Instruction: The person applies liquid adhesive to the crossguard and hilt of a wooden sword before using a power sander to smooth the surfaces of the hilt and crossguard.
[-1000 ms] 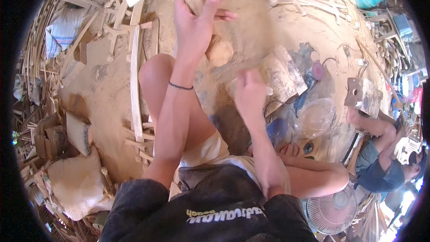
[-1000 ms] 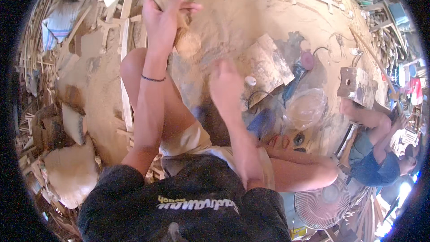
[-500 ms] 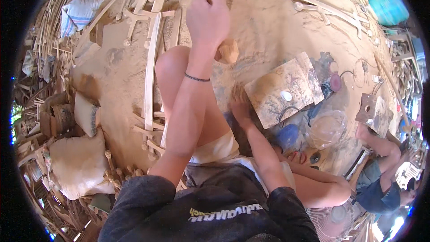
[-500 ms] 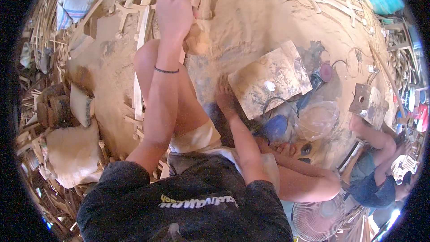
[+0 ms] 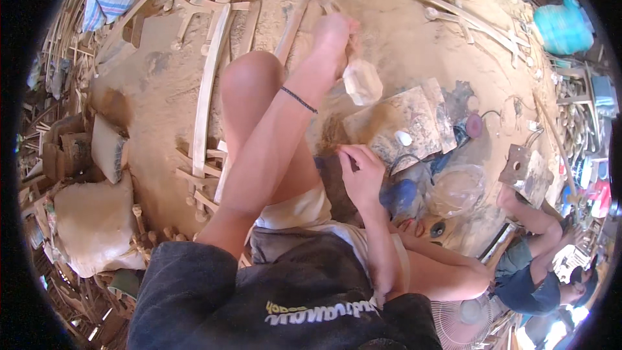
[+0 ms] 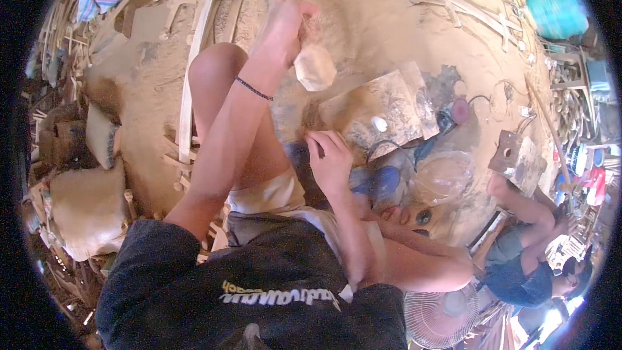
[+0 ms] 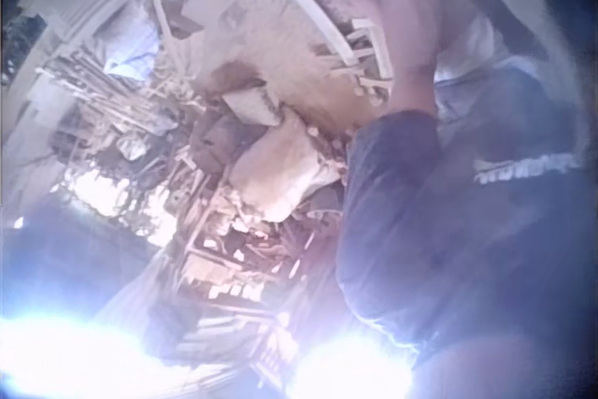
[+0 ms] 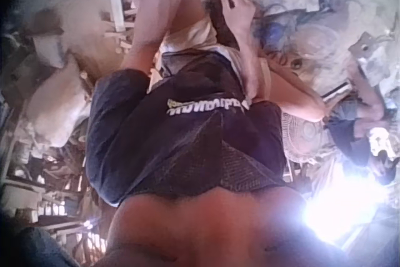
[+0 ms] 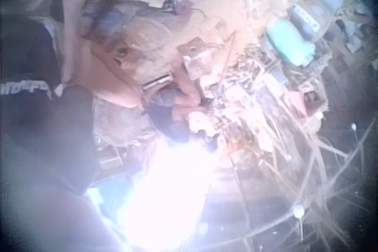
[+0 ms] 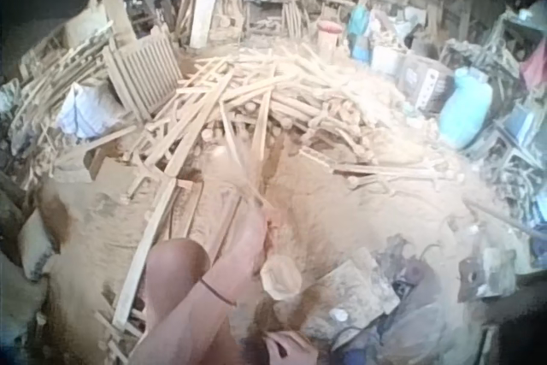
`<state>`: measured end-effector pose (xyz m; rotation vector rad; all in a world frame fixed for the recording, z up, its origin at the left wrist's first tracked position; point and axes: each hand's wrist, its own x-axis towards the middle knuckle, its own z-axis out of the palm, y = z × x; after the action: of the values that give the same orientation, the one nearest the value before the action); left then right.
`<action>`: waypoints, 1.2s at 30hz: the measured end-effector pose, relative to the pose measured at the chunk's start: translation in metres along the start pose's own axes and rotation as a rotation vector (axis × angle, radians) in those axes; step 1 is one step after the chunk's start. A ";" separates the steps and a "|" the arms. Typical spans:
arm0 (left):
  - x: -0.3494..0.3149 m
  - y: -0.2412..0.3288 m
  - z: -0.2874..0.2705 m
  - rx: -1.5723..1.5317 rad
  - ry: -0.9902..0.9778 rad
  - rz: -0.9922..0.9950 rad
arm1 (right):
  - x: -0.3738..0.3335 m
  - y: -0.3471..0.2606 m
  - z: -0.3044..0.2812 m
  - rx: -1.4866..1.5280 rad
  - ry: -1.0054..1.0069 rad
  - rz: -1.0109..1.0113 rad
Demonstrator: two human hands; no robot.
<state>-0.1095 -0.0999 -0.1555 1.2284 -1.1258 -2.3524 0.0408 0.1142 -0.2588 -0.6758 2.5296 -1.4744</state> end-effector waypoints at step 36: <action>-0.051 0.009 0.005 -0.331 -0.285 -0.118 | 0.002 -0.094 -0.113 0.292 0.466 0.211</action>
<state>-0.0831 -0.0760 -0.1171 0.8869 -0.7071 -2.7287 0.0305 0.1634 -0.1204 -0.0165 2.4967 -2.0498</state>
